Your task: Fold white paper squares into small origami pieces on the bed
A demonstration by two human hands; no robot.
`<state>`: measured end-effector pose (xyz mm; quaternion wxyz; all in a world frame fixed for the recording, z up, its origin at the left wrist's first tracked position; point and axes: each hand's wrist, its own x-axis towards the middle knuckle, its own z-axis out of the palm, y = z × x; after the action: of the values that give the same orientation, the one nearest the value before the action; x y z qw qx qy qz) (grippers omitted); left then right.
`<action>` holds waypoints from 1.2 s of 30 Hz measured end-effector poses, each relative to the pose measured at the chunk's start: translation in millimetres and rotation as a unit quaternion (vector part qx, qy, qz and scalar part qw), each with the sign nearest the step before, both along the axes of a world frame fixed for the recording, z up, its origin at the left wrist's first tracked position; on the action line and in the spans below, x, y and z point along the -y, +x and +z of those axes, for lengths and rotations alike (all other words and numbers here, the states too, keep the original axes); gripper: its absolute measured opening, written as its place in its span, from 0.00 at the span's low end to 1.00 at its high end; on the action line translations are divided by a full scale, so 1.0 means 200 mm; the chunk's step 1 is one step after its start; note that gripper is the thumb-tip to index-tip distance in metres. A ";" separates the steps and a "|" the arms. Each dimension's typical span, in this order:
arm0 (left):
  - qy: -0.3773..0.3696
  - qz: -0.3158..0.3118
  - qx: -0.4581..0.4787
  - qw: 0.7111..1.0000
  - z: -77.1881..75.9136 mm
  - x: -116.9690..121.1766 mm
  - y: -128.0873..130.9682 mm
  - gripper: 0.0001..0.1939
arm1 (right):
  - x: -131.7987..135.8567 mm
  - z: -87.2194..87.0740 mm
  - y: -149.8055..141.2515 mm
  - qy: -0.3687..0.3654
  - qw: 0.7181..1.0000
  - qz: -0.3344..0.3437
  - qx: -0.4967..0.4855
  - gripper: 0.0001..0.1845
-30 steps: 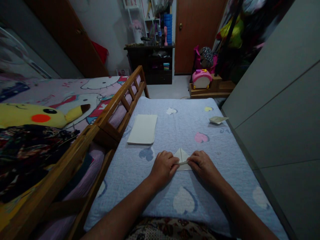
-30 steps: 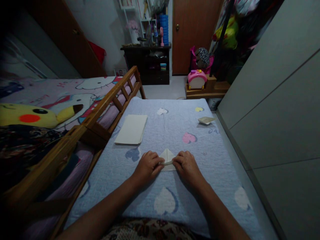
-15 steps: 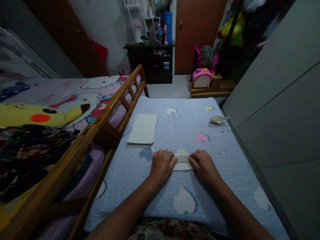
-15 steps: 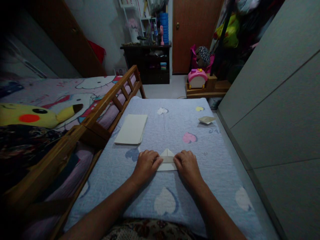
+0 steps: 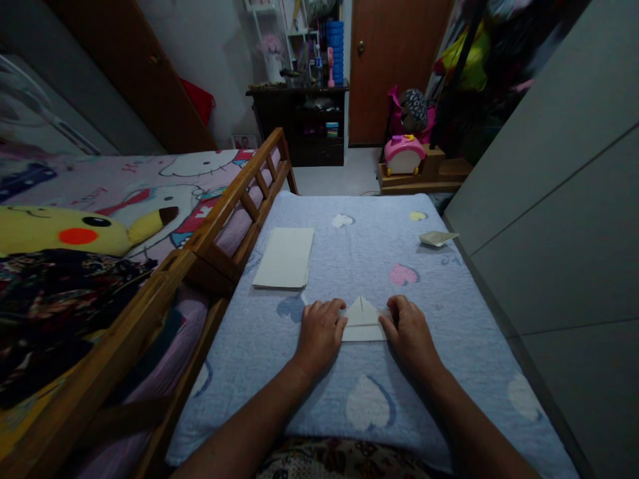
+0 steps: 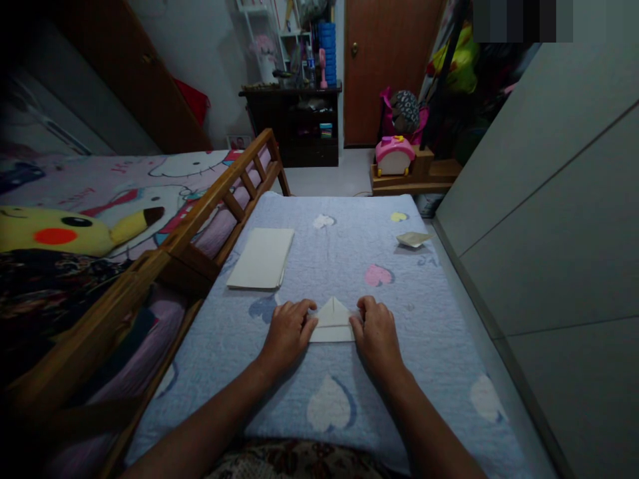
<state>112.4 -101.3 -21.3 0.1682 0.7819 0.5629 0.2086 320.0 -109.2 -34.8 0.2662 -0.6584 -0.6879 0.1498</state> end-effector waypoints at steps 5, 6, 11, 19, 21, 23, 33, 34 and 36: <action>0.052 -0.006 -0.029 0.998 -0.02 0.01 -0.01 0.10 | 0.01 0.01 0.00 0.037 0.999 0.019 0.018 0.02; 0.079 -0.019 -0.039 0.996 -0.02 0.01 -0.01 0.10 | 0.02 0.01 -0.01 0.044 0.998 0.022 0.026 0.03; 0.177 -0.167 -0.098 0.965 -0.01 0.01 -0.05 0.05 | 0.04 0.04 -0.05 0.047 0.986 0.052 0.153 0.06; 0.148 -0.251 -0.125 0.948 0.02 0.02 -0.11 0.12 | 0.03 0.10 -0.13 0.025 0.978 0.041 0.201 0.05; 0.150 -0.248 -0.128 0.948 0.02 0.04 -0.12 0.12 | 0.03 0.10 -0.16 0.036 0.978 0.018 0.206 0.11; 0.153 -0.240 -0.134 0.949 0.02 0.05 -0.14 0.12 | 0.03 0.10 -0.18 0.043 0.976 0.004 0.211 0.15; 0.178 -0.202 -0.125 0.955 0.01 0.09 -0.17 0.10 | 0.05 0.07 -0.08 0.007 0.981 -0.041 0.188 0.10; 0.179 -0.199 -0.121 0.956 0.00 0.09 -0.18 0.10 | 0.05 0.07 -0.06 0.002 0.981 -0.046 0.187 0.09; 0.182 -0.195 -0.114 0.957 0.00 0.10 -0.19 0.11 | 0.06 0.06 -0.01 -0.004 0.981 -0.055 0.186 0.09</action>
<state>75.3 -120.4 -21.5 -0.0050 0.9125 0.3671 0.1805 317.5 -121.2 -22.0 0.1390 -0.7130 -0.6871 0.0130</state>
